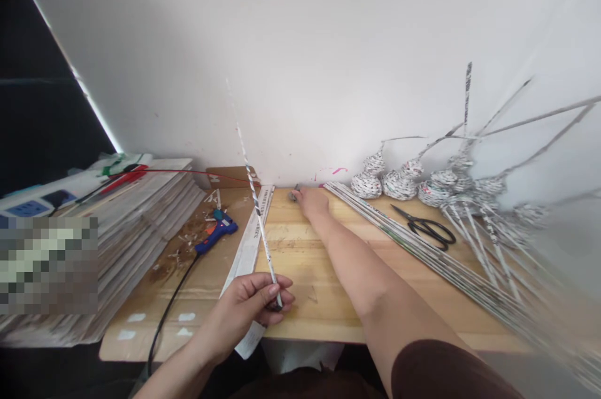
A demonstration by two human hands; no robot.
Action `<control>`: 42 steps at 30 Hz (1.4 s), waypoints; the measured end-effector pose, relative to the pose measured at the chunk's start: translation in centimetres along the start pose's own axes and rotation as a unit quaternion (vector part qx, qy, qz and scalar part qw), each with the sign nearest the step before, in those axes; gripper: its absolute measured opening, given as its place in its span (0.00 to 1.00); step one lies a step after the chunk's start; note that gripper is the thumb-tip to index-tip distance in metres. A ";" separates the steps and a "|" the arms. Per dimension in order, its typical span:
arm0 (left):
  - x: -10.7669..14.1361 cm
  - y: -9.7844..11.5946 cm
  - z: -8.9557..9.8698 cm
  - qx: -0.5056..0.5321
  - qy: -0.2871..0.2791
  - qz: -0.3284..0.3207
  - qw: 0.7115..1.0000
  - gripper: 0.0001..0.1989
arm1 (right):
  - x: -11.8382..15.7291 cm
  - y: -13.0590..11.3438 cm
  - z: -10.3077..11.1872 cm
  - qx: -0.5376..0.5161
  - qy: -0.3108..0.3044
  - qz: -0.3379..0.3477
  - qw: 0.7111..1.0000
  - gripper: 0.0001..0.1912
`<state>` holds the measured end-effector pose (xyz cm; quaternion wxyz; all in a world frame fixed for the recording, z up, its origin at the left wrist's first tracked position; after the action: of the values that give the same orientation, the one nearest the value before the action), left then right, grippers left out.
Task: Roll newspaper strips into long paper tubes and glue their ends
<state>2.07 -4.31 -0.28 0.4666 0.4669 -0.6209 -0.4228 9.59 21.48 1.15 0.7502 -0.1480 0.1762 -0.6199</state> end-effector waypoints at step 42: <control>-1.4 -2.4 -3.2 -0.063 0.008 0.030 0.998 0.16 | 15.8 -0.8 3.9 -0.559 -0.316 0.130 0.755 0.13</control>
<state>5.85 -3.76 -2.20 0.5127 0.4211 -0.6030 -0.4429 13.30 5.87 3.73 0.6199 -0.7046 0.2618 -0.2252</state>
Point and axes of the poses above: each hand's wrist, its own x-axis away from the middle knuckle, its own z-axis out of the back of the hand, y = z × x, the point moved 8 cm from there along -x, towards the middle knuckle, and after that the axes turned 6 degrees about -z, right-handed, at the moved point
